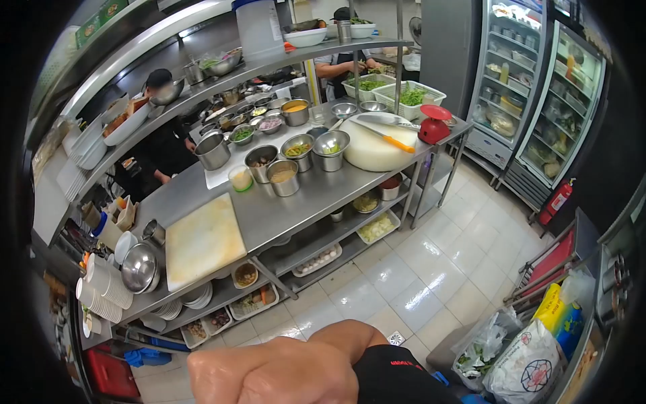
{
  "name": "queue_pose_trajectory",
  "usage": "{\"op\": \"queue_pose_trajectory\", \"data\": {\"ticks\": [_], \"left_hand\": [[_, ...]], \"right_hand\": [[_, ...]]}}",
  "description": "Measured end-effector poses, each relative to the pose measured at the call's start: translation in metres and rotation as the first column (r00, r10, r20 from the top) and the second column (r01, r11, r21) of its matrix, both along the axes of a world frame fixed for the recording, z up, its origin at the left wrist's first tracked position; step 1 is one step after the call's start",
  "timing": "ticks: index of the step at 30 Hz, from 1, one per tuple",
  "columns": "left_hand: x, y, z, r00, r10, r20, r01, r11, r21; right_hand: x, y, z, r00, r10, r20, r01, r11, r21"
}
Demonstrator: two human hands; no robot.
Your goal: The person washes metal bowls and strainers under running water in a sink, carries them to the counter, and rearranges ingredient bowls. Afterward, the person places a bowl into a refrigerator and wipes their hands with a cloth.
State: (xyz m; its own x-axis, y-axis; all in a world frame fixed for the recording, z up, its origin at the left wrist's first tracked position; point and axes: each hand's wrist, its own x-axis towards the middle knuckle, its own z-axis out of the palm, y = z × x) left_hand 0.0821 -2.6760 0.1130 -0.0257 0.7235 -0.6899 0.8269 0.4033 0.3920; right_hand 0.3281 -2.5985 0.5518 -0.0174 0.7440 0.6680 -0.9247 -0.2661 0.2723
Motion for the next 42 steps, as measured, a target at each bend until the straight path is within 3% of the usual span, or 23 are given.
{"op": "queue_pose_trajectory", "data": {"ticks": [3,4,5,7,11,13,14,17,18,20,23,25,27,28,32,35,36,41,42], "left_hand": [[-0.002,-0.001,0.014,0.998,0.061,0.003,-0.061,0.998,0.019],[0.001,0.003,0.029,0.991,0.129,0.041,-0.124,0.985,-0.119],[-0.004,-0.002,0.016,0.991,0.124,0.043,-0.118,0.985,-0.125],[-0.016,-0.012,-0.005,1.0,-0.016,-0.023,0.017,0.999,0.048],[-0.027,-0.022,-0.012,0.996,0.089,-0.004,-0.089,0.993,-0.078],[-0.04,-0.026,-0.036,0.998,0.033,-0.044,-0.034,0.999,-0.027],[-0.055,-0.029,-0.058,0.999,0.014,0.032,-0.014,1.0,0.016],[-0.065,-0.028,-0.063,1.0,0.005,0.007,-0.005,0.999,0.037],[-0.067,-0.025,-0.064,1.0,-0.007,0.004,0.007,0.999,0.04],[-0.065,-0.022,-0.052,0.999,-0.002,-0.05,0.007,0.996,0.089],[-0.064,-0.008,-0.035,0.995,0.08,0.065,-0.078,0.997,-0.028],[-0.072,-0.004,-0.054,0.998,0.006,0.056,-0.009,0.999,0.049],[-0.072,0.008,-0.044,0.997,0.004,0.075,-0.004,1.0,-0.009],[-0.077,0.014,-0.049,0.987,-0.031,0.157,0.036,0.999,-0.034],[-0.077,0.04,-0.045,0.991,-0.062,0.121,0.071,0.995,-0.071],[-0.083,0.052,-0.08,0.948,-0.24,0.21,0.178,0.945,0.275],[-0.081,0.061,-0.083,0.942,-0.262,0.209,0.199,0.939,0.281],[-0.052,0.095,-0.03,0.945,-0.32,0.071,0.319,0.948,0.022],[-0.043,0.101,-0.018,0.966,-0.233,0.116,0.243,0.966,-0.087]], "right_hand": [[-0.013,0.003,-0.009,0.999,-0.02,-0.032,0.021,0.999,0.044],[-0.015,0.008,-0.009,0.998,-0.044,-0.035,0.046,0.997,0.057],[-0.014,0.022,0.0,0.998,-0.046,-0.043,0.054,0.977,0.207],[-0.017,0.029,0.001,0.997,-0.048,-0.052,0.063,0.934,0.353],[-0.005,0.027,0.024,0.935,-0.354,0.017,0.291,0.794,0.535],[-0.001,0.021,0.031,0.908,-0.336,0.252,0.156,0.827,0.54],[-0.002,0.02,0.034,0.887,-0.327,0.326,0.11,0.836,0.538],[-0.012,0.04,0.04,0.85,-0.511,0.125,0.294,0.659,0.693],[-0.014,0.048,0.042,0.826,-0.563,0.021,0.337,0.524,0.782],[-0.014,0.052,0.043,0.792,-0.604,-0.092,0.383,0.374,0.845],[-0.005,0.054,0.046,0.661,-0.743,-0.109,0.446,0.271,0.853],[0.004,0.056,0.052,0.512,-0.828,-0.229,0.531,0.095,0.842],[0.013,0.056,0.054,0.367,-0.879,-0.304,0.587,-0.035,0.809],[0.02,0.054,0.056,0.371,-0.874,-0.314,0.576,-0.048,0.816],[0.038,0.05,0.053,0.344,-0.918,-0.196,0.599,0.054,0.799],[0.042,0.052,0.043,0.441,-0.894,0.074,0.581,0.348,0.736],[0.042,0.053,0.041,0.482,-0.861,0.162,0.565,0.447,0.693],[0.049,0.053,0.034,0.608,-0.747,0.27,0.516,0.63,0.581],[0.053,0.049,0.031,0.619,-0.741,0.261,0.511,0.632,0.583]]}}
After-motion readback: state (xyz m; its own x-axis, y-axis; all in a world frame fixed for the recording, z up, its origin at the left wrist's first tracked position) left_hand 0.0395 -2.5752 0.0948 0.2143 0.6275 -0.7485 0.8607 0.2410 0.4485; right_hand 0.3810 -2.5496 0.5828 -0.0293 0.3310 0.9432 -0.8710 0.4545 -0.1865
